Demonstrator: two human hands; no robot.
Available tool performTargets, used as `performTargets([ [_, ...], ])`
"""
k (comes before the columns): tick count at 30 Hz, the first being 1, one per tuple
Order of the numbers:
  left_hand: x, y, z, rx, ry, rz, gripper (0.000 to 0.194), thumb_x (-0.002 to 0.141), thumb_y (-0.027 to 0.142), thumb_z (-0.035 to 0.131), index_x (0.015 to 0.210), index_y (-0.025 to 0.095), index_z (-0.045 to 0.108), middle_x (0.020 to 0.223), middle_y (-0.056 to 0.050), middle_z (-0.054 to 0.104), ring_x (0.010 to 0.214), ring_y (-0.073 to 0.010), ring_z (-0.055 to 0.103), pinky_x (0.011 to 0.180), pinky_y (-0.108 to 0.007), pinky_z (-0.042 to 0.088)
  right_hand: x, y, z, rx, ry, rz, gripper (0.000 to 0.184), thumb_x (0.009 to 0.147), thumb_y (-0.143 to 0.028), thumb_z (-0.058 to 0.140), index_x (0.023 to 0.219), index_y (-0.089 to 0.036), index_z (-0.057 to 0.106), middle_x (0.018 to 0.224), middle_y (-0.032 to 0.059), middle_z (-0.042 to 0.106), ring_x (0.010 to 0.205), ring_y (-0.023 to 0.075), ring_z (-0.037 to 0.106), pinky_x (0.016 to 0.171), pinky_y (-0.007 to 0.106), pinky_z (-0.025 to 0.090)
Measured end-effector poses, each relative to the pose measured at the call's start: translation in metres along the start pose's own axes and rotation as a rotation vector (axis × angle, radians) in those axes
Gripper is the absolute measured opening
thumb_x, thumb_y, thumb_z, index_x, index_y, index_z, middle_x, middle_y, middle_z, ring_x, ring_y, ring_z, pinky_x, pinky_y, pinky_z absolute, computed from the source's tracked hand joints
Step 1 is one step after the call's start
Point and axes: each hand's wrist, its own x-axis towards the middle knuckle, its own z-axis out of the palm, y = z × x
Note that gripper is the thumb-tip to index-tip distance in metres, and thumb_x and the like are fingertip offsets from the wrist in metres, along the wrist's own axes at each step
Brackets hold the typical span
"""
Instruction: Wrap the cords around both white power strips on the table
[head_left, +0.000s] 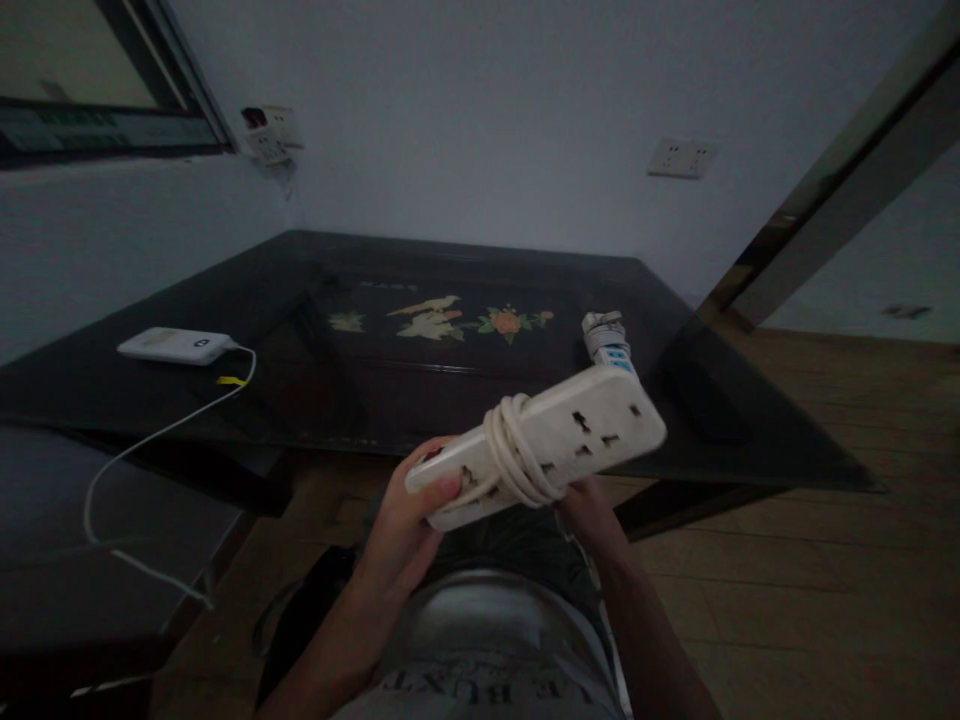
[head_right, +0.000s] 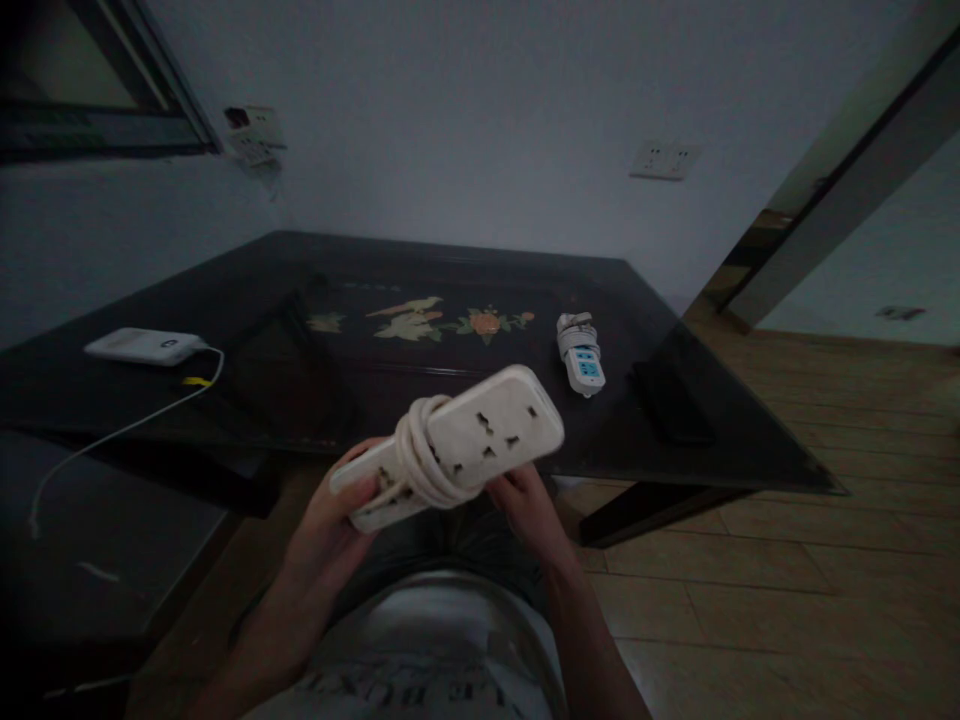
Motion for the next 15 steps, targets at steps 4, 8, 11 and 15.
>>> performTargets([
  [4, 0.026, -0.001, -0.015, 0.002, 0.202, 0.173, 0.041, 0.053, 0.029, 0.084, 0.089, 0.014, 0.069, 0.080, -0.003, 0.070, 0.068, -0.0134, 0.063, 0.063, -0.022, 0.051, -0.007, -0.007, 0.019, -0.027, -0.055, -0.056, 0.040, 0.089, -0.042, 0.046, 0.113, -0.017, 0.065, 0.095, 0.0073, 0.070, 0.086, 0.0200, 0.063, 0.075, 0.030, 0.049],
  [8, 0.041, 0.000, -0.034, 0.123, 0.359, 0.315, 0.042, 0.054, 0.028, 0.083, 0.090, 0.013, 0.067, 0.081, -0.002, 0.069, 0.071, -0.0128, 0.062, 0.067, -0.022, 0.049, -0.038, -0.018, 0.024, -0.220, -0.078, 0.036, 0.037, 0.091, -0.039, 0.041, 0.106, -0.017, 0.067, 0.085, 0.0078, 0.072, 0.080, 0.0206, 0.066, 0.074, 0.029, 0.050],
  [11, 0.042, 0.003, -0.048, 0.270, 0.427, 0.392, 0.043, 0.056, 0.030, 0.082, 0.092, 0.013, 0.067, 0.081, -0.002, 0.067, 0.072, -0.0133, 0.061, 0.068, -0.023, 0.048, -0.054, -0.027, 0.006, -0.303, -0.060, 0.016, 0.031, 0.090, -0.038, 0.045, 0.097, -0.019, 0.069, 0.082, 0.0052, 0.072, 0.076, 0.0179, 0.068, 0.068, 0.023, 0.051],
  [15, 0.038, 0.006, -0.057, 0.383, 0.431, 0.402, 0.043, 0.059, 0.032, 0.081, 0.094, 0.013, 0.067, 0.082, -0.002, 0.068, 0.071, -0.0147, 0.061, 0.066, -0.024, 0.048, -0.064, -0.037, -0.029, -0.426, 0.084, -0.078, 0.029, 0.090, -0.039, 0.048, 0.088, -0.021, 0.070, 0.075, 0.0024, 0.072, 0.067, 0.0151, 0.068, 0.060, 0.019, 0.051],
])
